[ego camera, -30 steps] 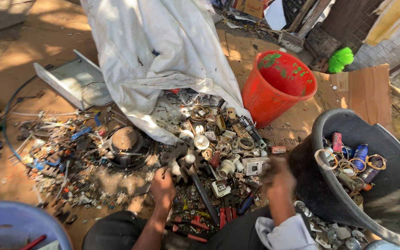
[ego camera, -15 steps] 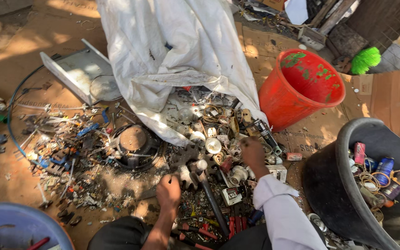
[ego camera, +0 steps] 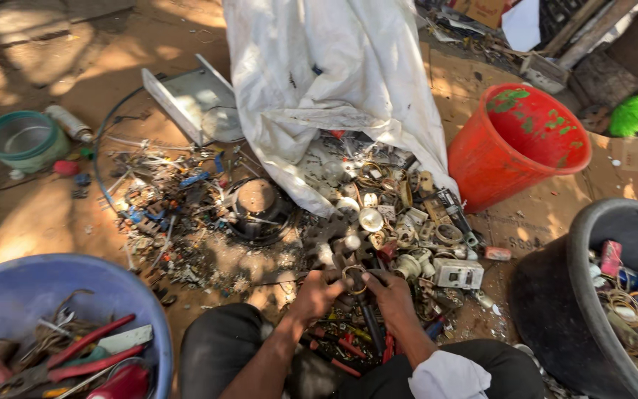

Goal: The person sits on the ground and uses a hammer to repeatedly strike a cylindrical metal component, likely a motor or transformer, to break it apart. The person holds the object with one hand and strikes it with the other, working to separate the internal parts from the casing.

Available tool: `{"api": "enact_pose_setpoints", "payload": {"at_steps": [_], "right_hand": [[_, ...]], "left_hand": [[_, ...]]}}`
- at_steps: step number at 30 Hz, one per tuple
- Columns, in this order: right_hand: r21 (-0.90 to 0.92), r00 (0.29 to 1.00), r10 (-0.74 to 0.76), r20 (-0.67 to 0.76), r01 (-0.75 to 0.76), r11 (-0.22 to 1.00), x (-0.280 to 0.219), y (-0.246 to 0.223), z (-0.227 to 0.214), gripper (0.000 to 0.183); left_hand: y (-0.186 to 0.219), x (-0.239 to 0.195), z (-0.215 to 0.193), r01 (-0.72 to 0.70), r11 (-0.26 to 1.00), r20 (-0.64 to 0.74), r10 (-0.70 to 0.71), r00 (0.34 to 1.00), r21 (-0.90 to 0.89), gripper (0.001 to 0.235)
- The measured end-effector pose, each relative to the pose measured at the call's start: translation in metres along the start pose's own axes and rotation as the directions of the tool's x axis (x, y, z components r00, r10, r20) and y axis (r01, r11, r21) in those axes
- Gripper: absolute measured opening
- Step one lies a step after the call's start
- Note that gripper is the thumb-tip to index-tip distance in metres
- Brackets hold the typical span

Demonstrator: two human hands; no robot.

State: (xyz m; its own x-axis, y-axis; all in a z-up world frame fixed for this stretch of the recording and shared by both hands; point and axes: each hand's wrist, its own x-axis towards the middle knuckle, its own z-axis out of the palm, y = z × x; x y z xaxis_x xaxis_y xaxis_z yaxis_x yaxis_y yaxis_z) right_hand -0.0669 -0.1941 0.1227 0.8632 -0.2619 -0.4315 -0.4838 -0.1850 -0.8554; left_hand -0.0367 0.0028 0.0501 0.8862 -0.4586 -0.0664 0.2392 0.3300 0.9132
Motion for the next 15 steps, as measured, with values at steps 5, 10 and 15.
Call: {"api": "enact_pose_setpoints", "payload": {"at_steps": [5,10,15], "right_hand": [[-0.412,0.982,-0.154,-0.109,0.096,0.906,0.005,0.008,0.008,0.05],[-0.025,0.929,0.33,0.17,-0.331,0.943,0.019,0.031,0.014,0.054],[-0.043,0.956,0.24,0.171,-0.236,0.971,0.018,0.034,0.032,0.051]], "left_hand": [[0.01,0.016,-0.015,0.403,0.885,-0.471,-0.466,0.749,-0.234,0.03],[-0.011,0.039,-0.027,0.343,0.912,-0.625,-0.404,0.668,-0.223,0.025],[-0.026,0.037,-0.03,0.301,0.911,-0.64,-0.411,0.649,-0.281,0.021]]}}
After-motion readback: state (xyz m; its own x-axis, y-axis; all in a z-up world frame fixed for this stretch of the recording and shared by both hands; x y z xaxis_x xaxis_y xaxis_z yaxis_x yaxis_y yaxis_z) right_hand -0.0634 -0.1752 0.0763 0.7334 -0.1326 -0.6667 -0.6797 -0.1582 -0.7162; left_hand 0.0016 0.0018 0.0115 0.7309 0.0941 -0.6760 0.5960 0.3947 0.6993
